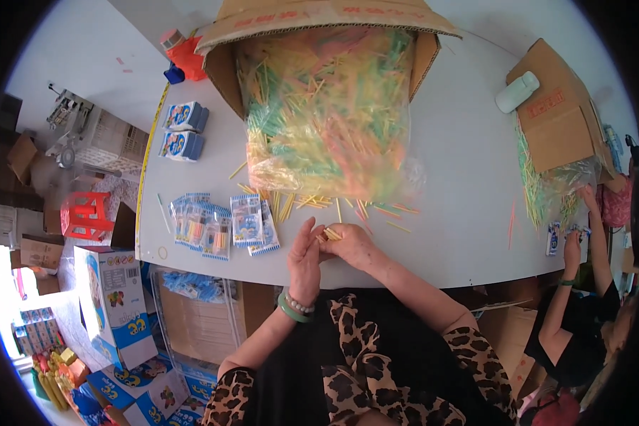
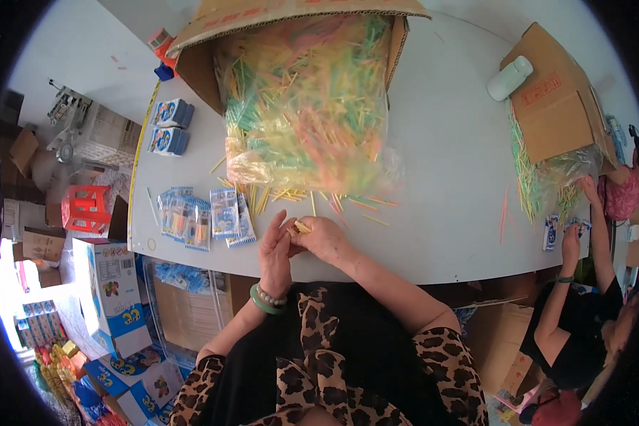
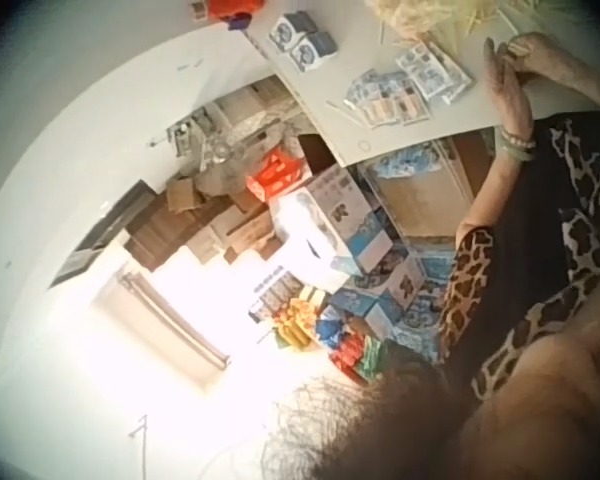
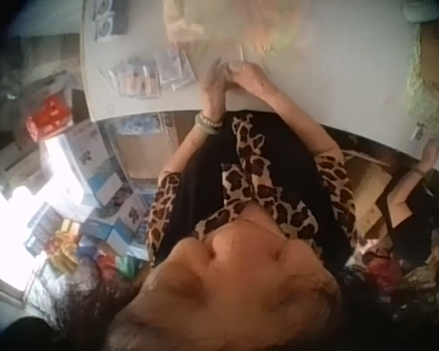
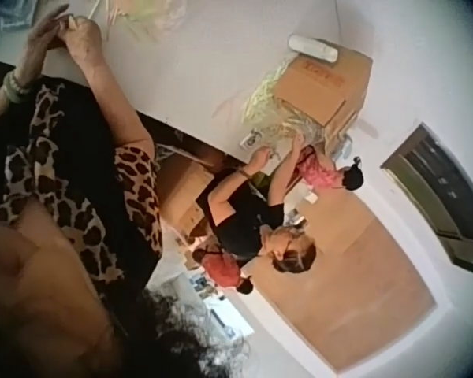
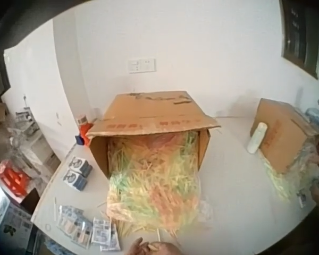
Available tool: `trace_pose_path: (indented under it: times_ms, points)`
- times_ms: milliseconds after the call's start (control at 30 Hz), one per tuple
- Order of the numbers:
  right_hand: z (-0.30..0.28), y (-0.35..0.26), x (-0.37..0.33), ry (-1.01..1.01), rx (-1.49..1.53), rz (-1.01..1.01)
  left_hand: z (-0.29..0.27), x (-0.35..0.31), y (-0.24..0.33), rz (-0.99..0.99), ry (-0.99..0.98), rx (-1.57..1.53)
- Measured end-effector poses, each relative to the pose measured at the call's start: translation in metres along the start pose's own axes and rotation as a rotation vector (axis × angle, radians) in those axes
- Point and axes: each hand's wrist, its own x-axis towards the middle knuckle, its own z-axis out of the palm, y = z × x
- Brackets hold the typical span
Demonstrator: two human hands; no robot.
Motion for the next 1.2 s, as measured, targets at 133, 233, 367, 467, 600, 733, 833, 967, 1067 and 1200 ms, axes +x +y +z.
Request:
trace_pose_path:
  times_ms: [133,233,367,467,600,733,833,967,1067,1200]
  points:
    - [0.003,-0.001,-0.008,0.041,-0.029,-0.085,0.008,-0.011,0.023,0.05,-0.043,0.019]
    - [0.007,0.025,-0.005,0.161,-0.187,-0.451,0.015,-0.015,0.038,0.523,-0.106,0.782]
    - [0.018,0.027,-0.002,0.323,-0.266,-0.739,0.012,-0.011,0.027,0.808,-0.054,1.05]
    - [0.018,0.026,-0.01,0.265,-0.206,-0.731,0.008,-0.014,0.031,0.902,-0.097,1.091]
    - [0.011,0.035,-0.008,0.137,-0.248,-0.578,0.007,-0.01,0.038,0.891,-0.115,1.124]
    - [0.01,0.031,-0.009,0.225,-0.096,-0.489,-0.019,-0.001,0.055,0.908,0.229,1.302]
    - [0.007,0.026,-0.01,0.212,-0.082,-0.524,-0.047,0.019,0.073,0.628,0.531,1.583]
    - [0.008,0.022,-0.019,0.063,0.008,-0.457,-0.076,0.047,0.078,0.478,0.69,1.747]
    - [0.009,0.029,-0.017,0.082,-0.033,-0.545,-0.075,0.059,0.082,0.435,0.638,1.828]
    - [0.01,0.019,-0.016,0.155,-0.051,-0.612,-0.07,0.063,0.083,0.411,0.63,1.697]
